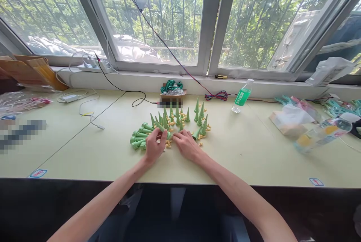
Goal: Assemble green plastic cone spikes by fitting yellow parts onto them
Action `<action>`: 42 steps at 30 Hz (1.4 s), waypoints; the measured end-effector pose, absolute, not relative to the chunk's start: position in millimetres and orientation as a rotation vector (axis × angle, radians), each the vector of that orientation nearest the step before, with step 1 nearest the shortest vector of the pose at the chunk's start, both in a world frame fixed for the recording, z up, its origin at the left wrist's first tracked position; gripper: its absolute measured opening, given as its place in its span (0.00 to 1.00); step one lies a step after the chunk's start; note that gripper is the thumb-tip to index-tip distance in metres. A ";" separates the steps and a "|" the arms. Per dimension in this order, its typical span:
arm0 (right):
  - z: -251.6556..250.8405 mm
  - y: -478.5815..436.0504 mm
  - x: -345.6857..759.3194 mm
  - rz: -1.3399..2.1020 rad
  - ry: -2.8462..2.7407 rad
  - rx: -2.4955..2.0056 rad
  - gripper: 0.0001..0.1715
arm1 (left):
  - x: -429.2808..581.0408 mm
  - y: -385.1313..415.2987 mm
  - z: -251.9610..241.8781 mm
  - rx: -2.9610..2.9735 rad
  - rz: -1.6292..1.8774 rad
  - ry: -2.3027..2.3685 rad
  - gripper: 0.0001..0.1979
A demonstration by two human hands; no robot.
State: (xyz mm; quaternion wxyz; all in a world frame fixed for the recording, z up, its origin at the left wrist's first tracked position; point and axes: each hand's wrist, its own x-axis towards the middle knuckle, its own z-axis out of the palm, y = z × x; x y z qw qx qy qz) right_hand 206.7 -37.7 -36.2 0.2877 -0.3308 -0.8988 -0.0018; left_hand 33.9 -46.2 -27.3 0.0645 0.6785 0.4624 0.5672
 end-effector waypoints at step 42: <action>-37.0 -38.8 211.6 -0.002 -2.435 -0.841 0.15 | 36.5 -53.0 -28.2 1.955 1.685 1.244 0.07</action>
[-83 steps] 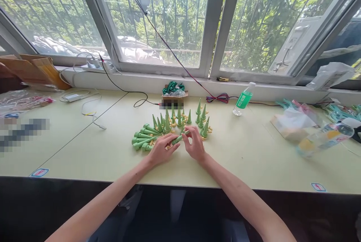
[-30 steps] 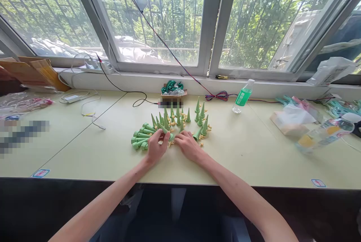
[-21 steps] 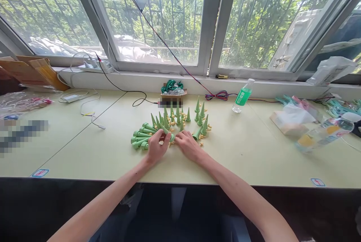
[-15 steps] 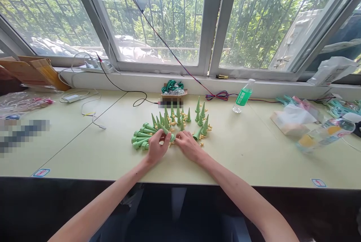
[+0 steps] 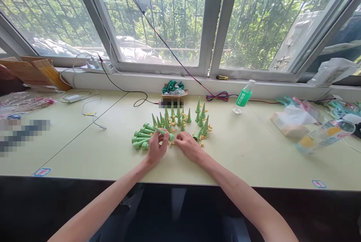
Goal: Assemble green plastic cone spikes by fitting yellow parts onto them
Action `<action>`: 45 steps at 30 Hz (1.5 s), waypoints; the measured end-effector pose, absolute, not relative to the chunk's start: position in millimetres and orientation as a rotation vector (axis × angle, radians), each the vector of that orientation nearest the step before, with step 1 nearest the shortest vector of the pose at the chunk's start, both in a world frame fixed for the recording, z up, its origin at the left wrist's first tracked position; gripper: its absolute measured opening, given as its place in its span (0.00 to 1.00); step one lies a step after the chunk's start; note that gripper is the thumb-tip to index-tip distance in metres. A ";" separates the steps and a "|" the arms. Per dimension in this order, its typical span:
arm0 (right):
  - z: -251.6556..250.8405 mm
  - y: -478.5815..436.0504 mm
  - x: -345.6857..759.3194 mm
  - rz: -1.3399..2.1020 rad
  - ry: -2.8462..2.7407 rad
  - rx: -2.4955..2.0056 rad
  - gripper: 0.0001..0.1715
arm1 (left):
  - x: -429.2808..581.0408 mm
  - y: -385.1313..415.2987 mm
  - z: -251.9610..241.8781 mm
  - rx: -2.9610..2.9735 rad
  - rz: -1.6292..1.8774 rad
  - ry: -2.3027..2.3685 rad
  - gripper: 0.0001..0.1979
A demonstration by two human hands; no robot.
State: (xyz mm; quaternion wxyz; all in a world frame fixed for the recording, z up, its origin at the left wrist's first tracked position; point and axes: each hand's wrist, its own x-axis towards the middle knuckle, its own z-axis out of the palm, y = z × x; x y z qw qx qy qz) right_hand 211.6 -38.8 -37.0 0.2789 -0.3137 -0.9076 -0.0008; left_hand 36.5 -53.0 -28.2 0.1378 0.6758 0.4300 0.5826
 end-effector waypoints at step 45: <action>-32.5 -40.4 217.1 0.386 -2.095 -0.808 0.17 | 34.6 -54.5 -28.8 2.356 1.332 1.104 0.10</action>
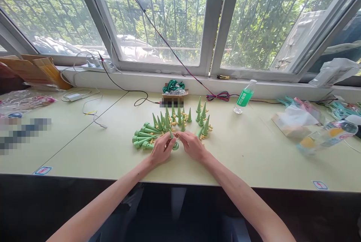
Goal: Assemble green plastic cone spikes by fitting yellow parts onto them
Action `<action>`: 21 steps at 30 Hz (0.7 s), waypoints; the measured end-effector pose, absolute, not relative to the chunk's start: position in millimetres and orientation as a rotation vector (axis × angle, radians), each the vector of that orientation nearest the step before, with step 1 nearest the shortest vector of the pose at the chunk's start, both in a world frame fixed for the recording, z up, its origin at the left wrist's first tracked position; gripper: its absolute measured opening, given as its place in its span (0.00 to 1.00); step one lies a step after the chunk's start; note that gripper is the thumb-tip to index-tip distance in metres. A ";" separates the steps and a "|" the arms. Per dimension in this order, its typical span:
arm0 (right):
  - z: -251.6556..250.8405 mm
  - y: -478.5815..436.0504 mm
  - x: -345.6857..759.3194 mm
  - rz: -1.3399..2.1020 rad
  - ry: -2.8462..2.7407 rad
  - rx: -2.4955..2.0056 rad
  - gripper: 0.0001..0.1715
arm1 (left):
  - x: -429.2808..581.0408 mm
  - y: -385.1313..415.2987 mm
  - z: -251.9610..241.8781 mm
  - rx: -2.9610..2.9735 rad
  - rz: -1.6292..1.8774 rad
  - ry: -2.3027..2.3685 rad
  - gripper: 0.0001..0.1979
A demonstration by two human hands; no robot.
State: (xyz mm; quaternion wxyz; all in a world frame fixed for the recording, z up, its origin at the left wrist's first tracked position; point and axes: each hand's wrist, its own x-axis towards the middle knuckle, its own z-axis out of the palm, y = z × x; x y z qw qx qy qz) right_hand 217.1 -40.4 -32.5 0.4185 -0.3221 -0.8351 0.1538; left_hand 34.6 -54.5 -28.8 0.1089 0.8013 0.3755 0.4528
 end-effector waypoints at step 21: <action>-33.6 -37.5 217.7 0.444 -1.762 -0.893 0.08 | 35.9 -48.5 -32.4 2.075 1.426 1.229 0.17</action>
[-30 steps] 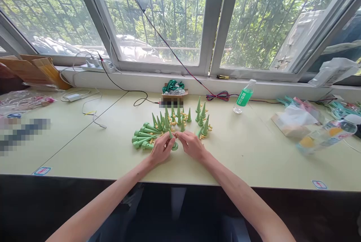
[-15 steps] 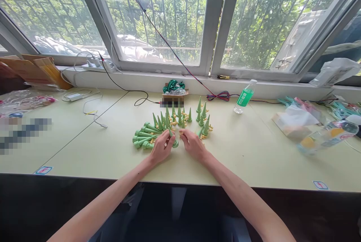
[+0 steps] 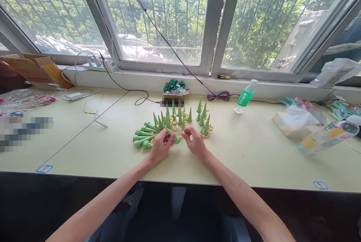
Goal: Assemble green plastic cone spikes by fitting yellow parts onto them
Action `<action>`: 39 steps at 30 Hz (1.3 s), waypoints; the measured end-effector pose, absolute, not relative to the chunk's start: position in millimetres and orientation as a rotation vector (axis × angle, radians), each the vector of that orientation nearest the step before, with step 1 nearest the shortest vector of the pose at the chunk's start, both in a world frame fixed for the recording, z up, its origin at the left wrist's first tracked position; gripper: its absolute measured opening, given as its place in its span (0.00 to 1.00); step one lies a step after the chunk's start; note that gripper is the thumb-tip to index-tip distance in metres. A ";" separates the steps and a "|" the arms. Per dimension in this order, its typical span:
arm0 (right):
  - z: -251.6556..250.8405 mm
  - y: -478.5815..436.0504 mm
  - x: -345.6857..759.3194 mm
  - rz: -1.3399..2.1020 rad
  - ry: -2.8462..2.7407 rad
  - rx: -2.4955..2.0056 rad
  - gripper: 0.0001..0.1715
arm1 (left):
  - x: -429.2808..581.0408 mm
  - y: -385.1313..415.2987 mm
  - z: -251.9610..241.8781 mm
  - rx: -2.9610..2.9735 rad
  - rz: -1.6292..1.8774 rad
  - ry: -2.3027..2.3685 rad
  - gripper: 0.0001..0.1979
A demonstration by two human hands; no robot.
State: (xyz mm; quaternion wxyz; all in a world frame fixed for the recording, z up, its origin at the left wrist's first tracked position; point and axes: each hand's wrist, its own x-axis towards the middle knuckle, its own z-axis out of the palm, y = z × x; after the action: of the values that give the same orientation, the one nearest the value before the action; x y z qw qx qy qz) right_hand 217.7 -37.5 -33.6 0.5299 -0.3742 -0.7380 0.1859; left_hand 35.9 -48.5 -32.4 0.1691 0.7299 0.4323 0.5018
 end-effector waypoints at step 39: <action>-21.9 -41.4 216.7 0.626 -1.589 -1.019 0.11 | 37.4 -46.5 -28.7 2.196 1.253 1.311 0.08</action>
State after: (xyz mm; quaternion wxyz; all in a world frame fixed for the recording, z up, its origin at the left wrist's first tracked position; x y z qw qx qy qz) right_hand 216.7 -41.4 -21.9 0.5449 -0.4296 -0.6700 0.2638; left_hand 37.4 -46.5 -28.7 0.1465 0.7627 0.4554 0.4352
